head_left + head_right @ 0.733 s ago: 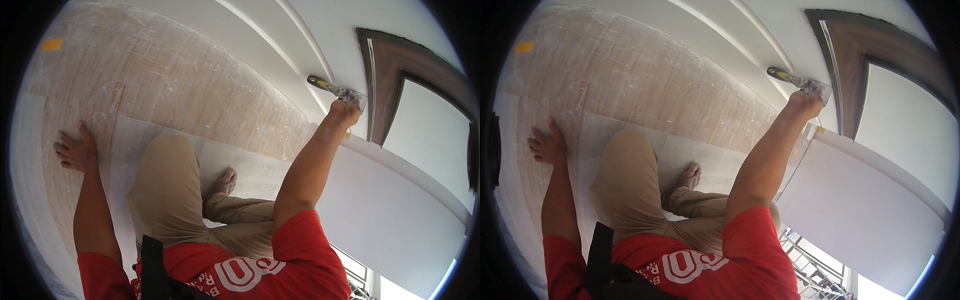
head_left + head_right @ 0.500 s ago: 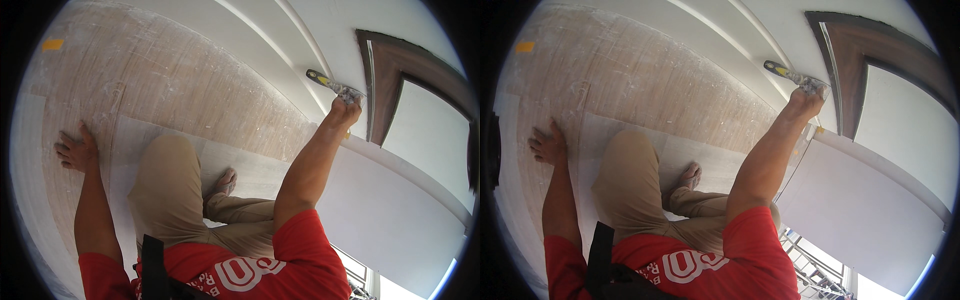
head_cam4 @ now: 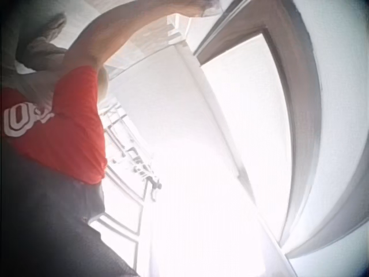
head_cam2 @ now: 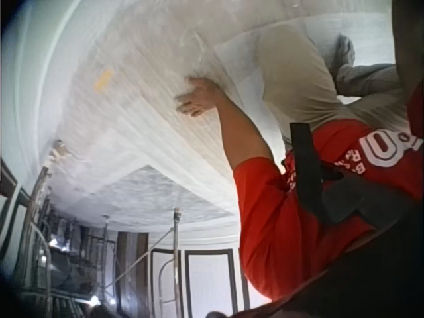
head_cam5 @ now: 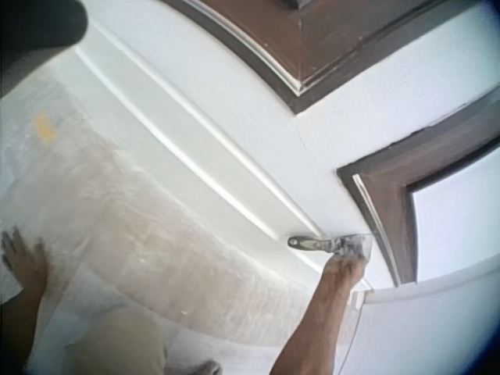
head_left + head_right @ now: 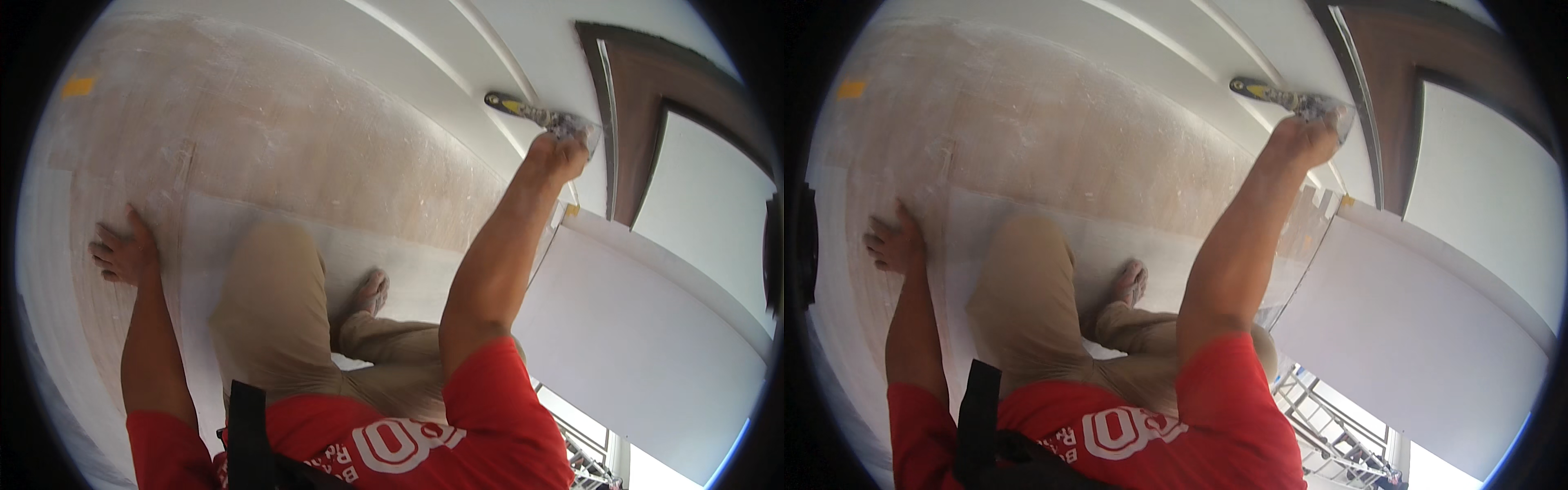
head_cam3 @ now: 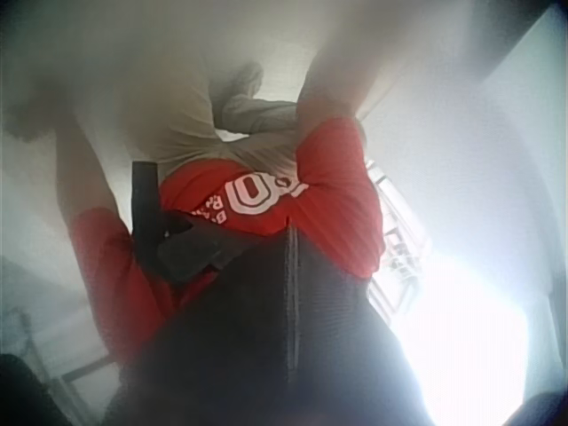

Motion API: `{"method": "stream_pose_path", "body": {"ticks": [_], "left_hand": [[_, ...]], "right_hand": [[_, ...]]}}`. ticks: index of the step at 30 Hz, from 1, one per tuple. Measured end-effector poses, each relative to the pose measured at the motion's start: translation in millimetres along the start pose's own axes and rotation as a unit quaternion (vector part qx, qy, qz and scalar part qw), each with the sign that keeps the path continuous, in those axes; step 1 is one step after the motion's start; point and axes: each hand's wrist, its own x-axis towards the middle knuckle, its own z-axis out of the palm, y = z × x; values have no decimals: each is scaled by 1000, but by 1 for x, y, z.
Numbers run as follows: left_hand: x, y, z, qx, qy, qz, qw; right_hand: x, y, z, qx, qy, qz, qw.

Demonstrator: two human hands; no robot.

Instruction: The person applies white putty to the wall surface near a door frame using a putty knife and a hawk. They spread the material along the corner and scrape off the excess with the knife.

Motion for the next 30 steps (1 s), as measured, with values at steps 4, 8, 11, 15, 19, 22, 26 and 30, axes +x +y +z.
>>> {"method": "stream_pose_path", "body": {"ticks": [4, 8, 11, 15, 19, 22, 26, 30], "left_hand": [[-1, 5, -4, -5, -17, -14, 1000], [2, 0, -1, -15, -10, 1, 1000], [-2, -1, 0, -27, -14, -1, 1000], [-1, -1, 3, -16, -17, -6, 1000], [-1, -2, -1, -2, -18, -9, 1000], [-2, 3, -1, 3, -18, -9, 1000], [-1, 7, -4, 26, -19, -13, 999], [0, 4, -5, 5, -10, -15, 1000]], "right_hand": [[11, -9, -20, 38, 7, 20, 999], [7, -20, -27, -89, 27, 32, 995], [7, -18, -34, -184, -9, -9, 983], [27, -14, -30, -71, 24, 50, 996], [13, -17, -14, -13, 32, 71, 997], [11, -17, -22, -76, 38, 35, 996], [-4, -18, -1, 28, -32, 11, 999], [-7, 4, 15, -12, 21, -31, 999]]}}
